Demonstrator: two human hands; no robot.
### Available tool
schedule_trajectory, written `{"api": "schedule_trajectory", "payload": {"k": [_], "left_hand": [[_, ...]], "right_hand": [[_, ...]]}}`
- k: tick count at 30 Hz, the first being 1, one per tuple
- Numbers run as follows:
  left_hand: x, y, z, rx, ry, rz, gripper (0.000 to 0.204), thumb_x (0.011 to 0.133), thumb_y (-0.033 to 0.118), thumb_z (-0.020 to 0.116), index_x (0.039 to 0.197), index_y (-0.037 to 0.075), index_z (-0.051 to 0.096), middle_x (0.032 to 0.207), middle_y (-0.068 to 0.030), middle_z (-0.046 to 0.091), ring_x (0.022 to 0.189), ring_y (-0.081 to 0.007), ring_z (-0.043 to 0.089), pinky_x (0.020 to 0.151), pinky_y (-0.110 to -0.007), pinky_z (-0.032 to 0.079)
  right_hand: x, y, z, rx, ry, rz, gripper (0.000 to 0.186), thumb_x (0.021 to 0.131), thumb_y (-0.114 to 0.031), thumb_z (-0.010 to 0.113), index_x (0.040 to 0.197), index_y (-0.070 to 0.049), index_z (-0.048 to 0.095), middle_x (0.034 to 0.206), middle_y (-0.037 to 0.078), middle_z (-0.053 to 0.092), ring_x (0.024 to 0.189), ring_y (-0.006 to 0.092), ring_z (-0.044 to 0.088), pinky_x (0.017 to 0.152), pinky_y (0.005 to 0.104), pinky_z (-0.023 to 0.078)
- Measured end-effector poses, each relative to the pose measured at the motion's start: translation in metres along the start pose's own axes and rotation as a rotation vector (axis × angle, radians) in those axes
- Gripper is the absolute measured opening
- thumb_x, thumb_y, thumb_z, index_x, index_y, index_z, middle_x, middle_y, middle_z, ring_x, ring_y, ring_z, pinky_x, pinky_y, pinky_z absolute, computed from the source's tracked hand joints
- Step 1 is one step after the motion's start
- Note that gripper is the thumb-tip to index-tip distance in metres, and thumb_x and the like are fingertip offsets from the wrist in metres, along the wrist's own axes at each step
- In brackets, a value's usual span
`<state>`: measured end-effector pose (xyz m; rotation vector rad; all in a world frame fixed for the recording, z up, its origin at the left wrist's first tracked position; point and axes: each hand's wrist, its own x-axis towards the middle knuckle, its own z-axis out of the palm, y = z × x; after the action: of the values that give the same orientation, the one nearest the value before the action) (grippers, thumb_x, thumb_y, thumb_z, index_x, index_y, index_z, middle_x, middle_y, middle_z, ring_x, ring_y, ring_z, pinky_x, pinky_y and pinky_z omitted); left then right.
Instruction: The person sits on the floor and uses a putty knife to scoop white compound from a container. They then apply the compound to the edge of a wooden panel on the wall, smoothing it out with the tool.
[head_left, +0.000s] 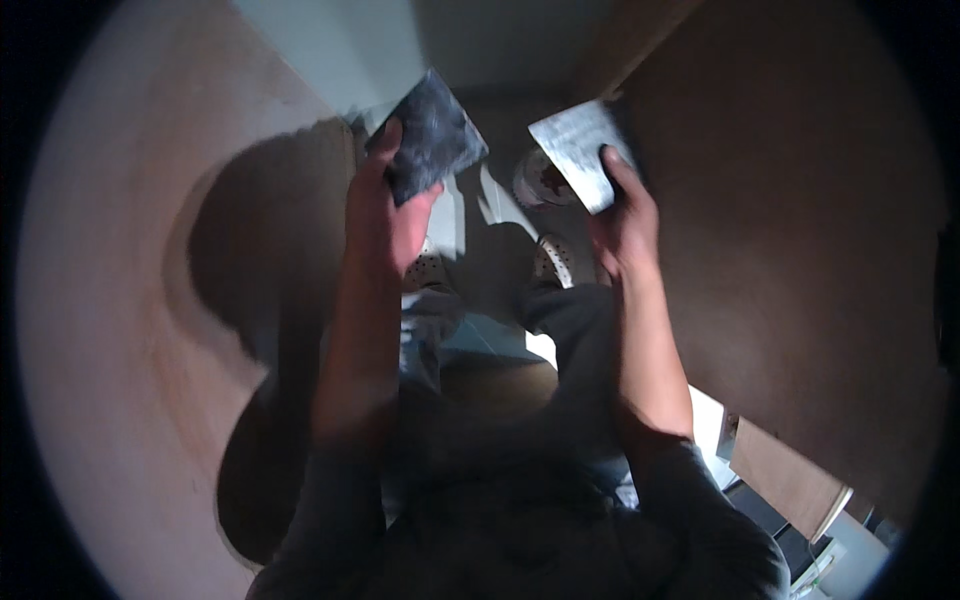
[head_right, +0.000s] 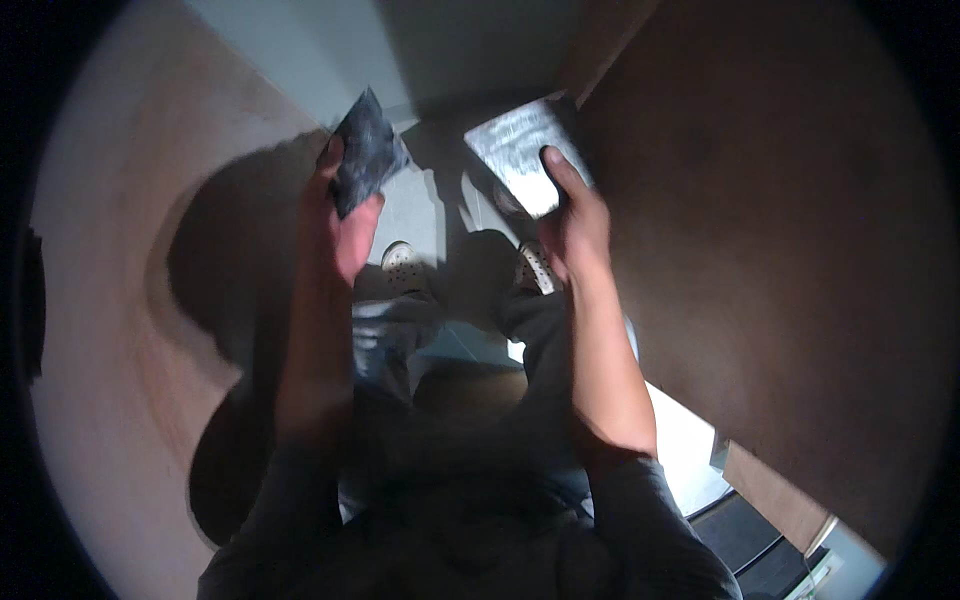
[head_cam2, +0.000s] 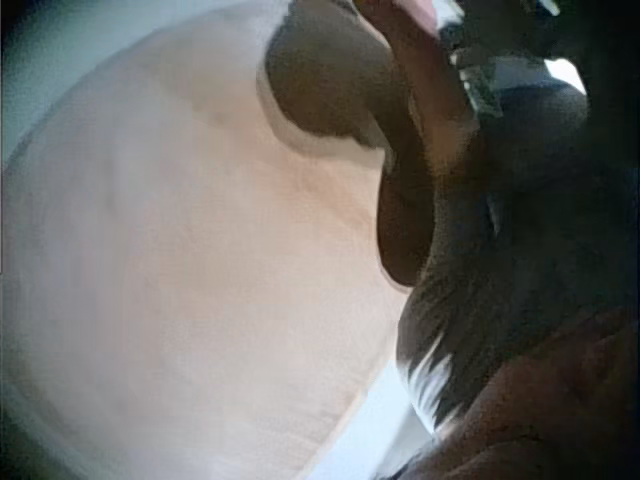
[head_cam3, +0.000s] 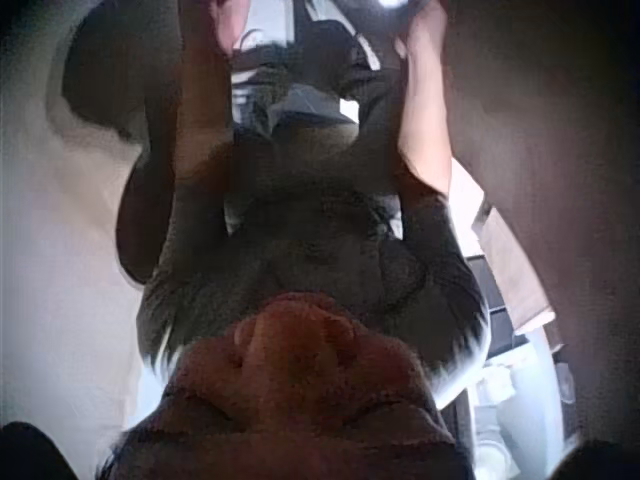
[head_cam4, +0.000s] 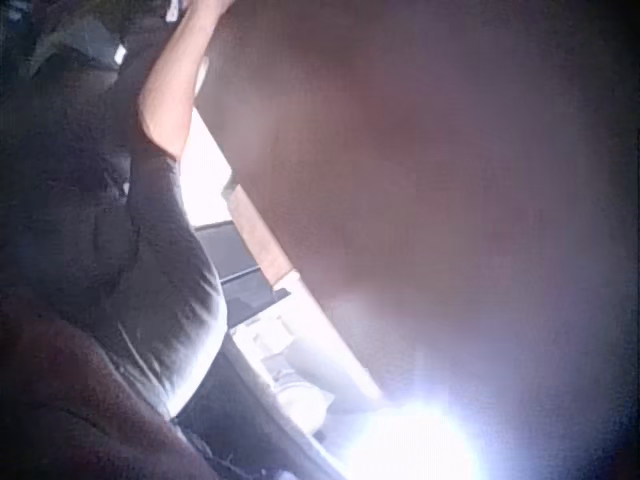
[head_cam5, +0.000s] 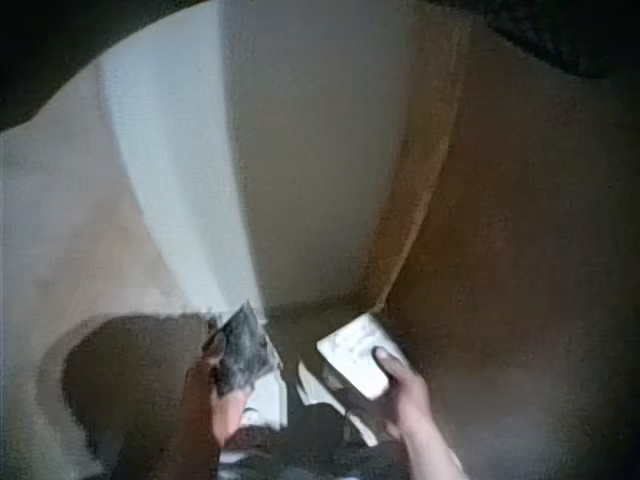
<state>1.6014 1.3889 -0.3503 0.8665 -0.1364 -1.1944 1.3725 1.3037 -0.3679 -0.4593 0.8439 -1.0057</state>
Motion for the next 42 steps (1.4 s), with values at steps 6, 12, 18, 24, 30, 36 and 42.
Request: {"api": "schedule_trajectory", "payload": {"k": [6,12,18,24,30,36,42], "left_hand": [[0.028,-0.018,-0.022,0.044,0.230,-0.180,0.043,0.096,0.032,0.063,0.130,0.006,0.055,0.125,-0.0062,0.062,0.118,-0.0220,0.055,0.107,-0.042,0.031],[0.063,-0.009,-0.029,0.023,0.026,0.018,0.040,0.095,0.030,0.066,0.126,0.006,0.056,0.118,-0.0083,0.063,0.101,-0.0224,0.062,0.083,-0.038,0.051],[-0.116,-0.019,0.042,0.131,0.197,0.098,0.034,0.095,0.027,0.066,0.122,0.007,0.059,0.112,-0.0069,0.066,0.098,-0.0216,0.064,0.078,-0.041,0.052],[-0.247,0.012,0.082,0.058,-0.031,0.245,0.025,0.097,0.021,0.063,0.118,0.008,0.061,0.108,-0.0068,0.068,0.091,-0.0204,0.069,0.069,-0.039,0.060],[-0.345,-0.007,0.107,-0.037,-0.197,0.231,0.026,0.100,0.028,0.057,0.118,0.010,0.060,0.108,-0.0045,0.068,0.094,-0.0169,0.068,0.069,-0.032,0.056],[-0.364,-0.033,0.114,0.005,-0.210,0.280,0.030,0.100,0.030,0.057,0.120,0.007,0.057,0.105,-0.0069,0.068,0.089,-0.0184,0.069,0.067,-0.032,0.057],[-0.341,-0.027,0.112,0.114,-0.188,0.220,0.027,0.100,0.025,0.058,0.120,0.007,0.057,0.107,-0.0070,0.068,0.091,-0.0183,0.069,0.066,-0.035,0.059]], "right_hand": [[0.018,-0.011,-0.013,-0.217,0.069,-0.063,0.061,0.086,-0.023,0.075,0.133,0.007,0.052,0.123,0.016,0.063,0.107,0.0214,0.063,0.096,0.0351,0.048],[0.055,-0.014,-0.006,-0.484,0.100,-0.207,0.068,0.087,-0.028,0.075,0.143,-0.003,0.045,0.129,0.014,0.061,0.118,0.0229,0.057,0.099,0.0352,0.045],[-0.067,-0.024,-0.017,-0.441,-0.154,-0.509,0.055,0.092,-0.020,0.070,0.140,-0.006,0.048,0.127,0.008,0.059,0.115,0.0190,0.057,0.100,0.0340,0.044],[-0.211,-0.048,0.052,-0.398,-0.207,-0.768,0.049,0.095,-0.014,0.065,0.138,-0.002,0.046,0.124,0.007,0.056,0.113,0.0148,0.055,0.101,0.0313,0.043],[-0.314,-0.032,0.032,-0.193,-0.272,-1.000,0.052,0.098,-0.011,0.059,0.143,-0.002,0.035,0.128,0.010,0.053,0.114,0.0171,0.054,0.101,0.0337,0.042],[-0.327,-0.025,0.012,-0.221,-0.266,-1.054,0.048,0.100,-0.010,0.056,0.142,0.001,0.037,0.124,0.011,0.057,0.106,0.0167,0.058,0.090,0.0308,0.049],[-0.317,-0.043,0.004,-0.434,-0.345,-1.003,0.043,0.097,-0.005,0.058,0.137,0.004,0.048,0.121,0.016,0.061,0.109,0.0227,0.060,0.095,0.0338,0.046]]}}
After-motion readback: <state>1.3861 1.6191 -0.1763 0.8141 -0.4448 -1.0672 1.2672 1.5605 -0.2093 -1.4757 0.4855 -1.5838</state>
